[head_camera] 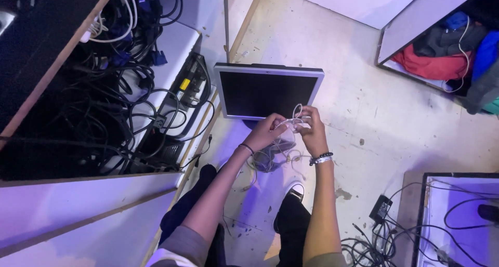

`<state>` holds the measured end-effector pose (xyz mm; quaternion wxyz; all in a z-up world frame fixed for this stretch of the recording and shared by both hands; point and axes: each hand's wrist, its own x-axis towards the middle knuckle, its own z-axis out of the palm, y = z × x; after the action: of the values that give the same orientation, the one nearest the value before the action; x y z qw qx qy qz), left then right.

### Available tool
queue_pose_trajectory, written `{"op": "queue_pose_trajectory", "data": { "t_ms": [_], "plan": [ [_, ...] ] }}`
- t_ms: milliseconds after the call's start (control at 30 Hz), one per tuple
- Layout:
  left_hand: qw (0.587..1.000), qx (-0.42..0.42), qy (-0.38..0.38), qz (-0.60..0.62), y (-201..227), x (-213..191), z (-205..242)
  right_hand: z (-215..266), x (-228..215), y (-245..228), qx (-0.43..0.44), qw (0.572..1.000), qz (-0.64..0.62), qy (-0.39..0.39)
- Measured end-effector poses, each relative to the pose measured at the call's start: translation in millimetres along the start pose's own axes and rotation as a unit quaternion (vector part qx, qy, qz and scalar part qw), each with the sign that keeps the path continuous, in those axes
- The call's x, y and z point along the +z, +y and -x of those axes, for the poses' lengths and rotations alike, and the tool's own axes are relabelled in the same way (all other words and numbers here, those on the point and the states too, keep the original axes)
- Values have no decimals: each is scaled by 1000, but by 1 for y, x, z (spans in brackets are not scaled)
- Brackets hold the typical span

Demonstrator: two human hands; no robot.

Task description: The person sits on a chair and organizes a white cable by hand, coiling it into a neat bundle. They then pick up a second tangled cable and begin to untangle and straighten it.

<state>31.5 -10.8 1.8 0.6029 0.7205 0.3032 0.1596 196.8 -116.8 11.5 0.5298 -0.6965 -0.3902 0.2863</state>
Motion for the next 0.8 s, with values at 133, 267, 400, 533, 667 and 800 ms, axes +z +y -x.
{"op": "queue_pose_trajectory", "data": {
  "t_ms": [133, 267, 400, 533, 667, 800],
  "plan": [
    [999, 24, 27, -2, -10, -4, -4, -1, 0, 3, -30, 999, 21, 5],
    [998, 48, 34, -19, -4, -8, 0, -2, 3, -2, -35, 999, 41, -6],
    [998, 53, -2, 29, -5, -7, -2, 2, 12, -15, -29, 1000, 2, -3],
    [996, -26, 3, 89, -34, 0, -13, 2, 18, -24, -23, 998, -58, -9],
    [978, -60, -11, 198, -7, -11, -3, -1, 25, -25, -37, 995, -84, -23],
    [961, -75, -44, 261, 27, -23, 11, -3, 27, -27, -45, 998, -38, -30]
  ]
}}
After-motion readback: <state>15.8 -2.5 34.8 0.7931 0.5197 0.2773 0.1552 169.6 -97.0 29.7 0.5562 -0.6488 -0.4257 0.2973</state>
